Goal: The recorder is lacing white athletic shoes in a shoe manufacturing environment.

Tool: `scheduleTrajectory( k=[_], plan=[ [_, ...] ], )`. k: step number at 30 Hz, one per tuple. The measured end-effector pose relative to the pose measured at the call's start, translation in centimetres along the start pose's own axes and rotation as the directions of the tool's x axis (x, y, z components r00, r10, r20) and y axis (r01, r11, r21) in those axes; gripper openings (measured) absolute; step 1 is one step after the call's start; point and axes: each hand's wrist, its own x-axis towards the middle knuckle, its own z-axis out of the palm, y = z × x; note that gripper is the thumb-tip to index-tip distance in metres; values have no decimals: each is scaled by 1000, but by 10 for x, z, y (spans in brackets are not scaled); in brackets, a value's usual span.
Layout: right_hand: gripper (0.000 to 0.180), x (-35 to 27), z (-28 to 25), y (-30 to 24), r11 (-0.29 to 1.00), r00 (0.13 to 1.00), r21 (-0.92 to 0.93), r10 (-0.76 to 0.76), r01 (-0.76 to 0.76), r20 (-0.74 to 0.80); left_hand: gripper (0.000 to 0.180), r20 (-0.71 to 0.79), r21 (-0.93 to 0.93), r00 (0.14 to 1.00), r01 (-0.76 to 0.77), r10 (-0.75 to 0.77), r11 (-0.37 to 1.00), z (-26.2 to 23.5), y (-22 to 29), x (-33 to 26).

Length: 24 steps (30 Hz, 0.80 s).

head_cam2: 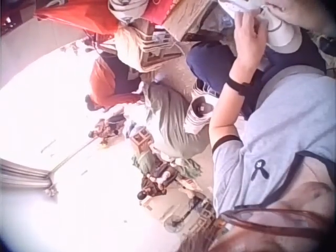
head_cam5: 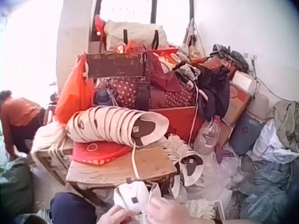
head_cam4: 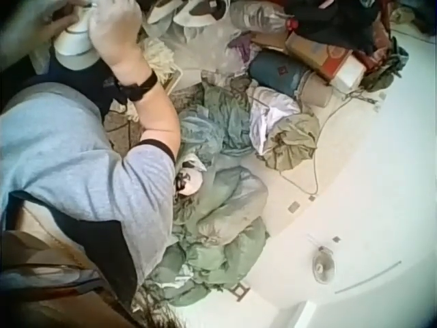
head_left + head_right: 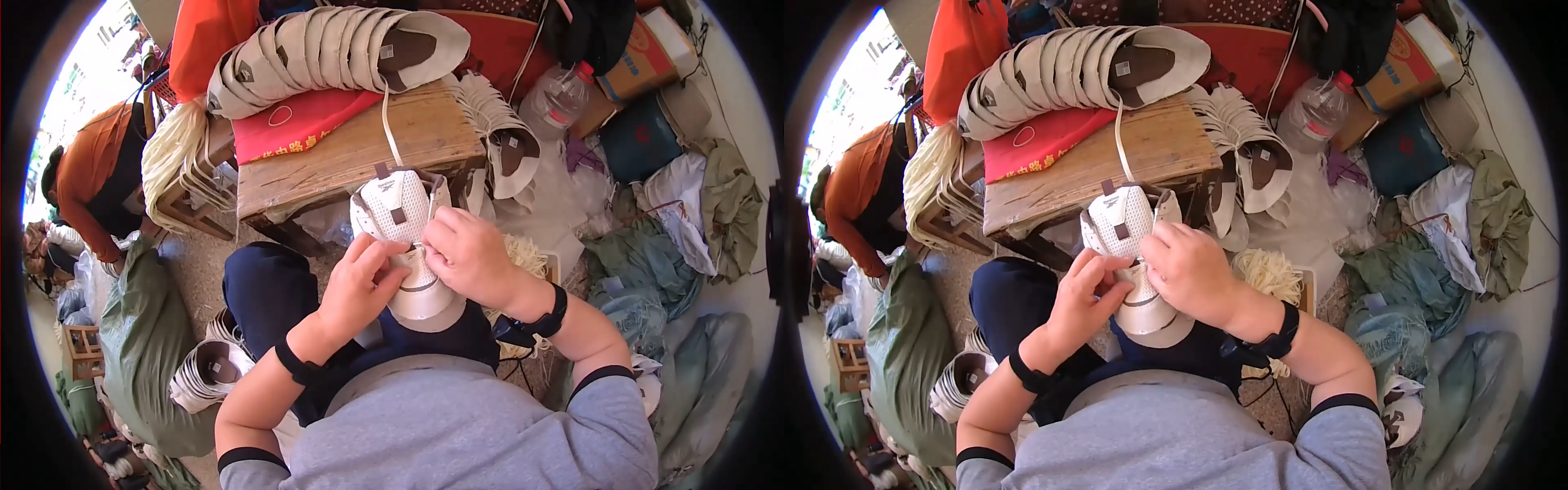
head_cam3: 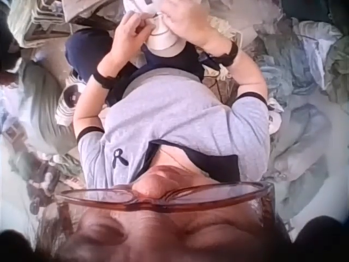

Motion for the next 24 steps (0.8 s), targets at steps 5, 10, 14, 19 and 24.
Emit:
scheduleTrajectory(
  k=[5,10,14,19,24],
  plan=[
    [18,7,-6,-3,998,997,-45,-50,52,53,29,-13,-11,1000,-7,7,1000,1,-1,-2],
    [15,10,-7,3,999,992,36,-32,28,121,29,-15,-16,1000,-17,17,1000,3,-2,-3],
    [7,17,-6,18,864,955,442,128,-240,267,28,-20,-5,1000,-11,11,1000,5,-2,-5],
    [9,19,-2,33,696,899,602,150,-392,411,25,-29,-56,999,27,-29,998,4,0,-5],
    [9,18,2,22,752,951,589,175,-297,256,27,30,-83,998,66,-64,994,-11,4,-12]
  ],
)
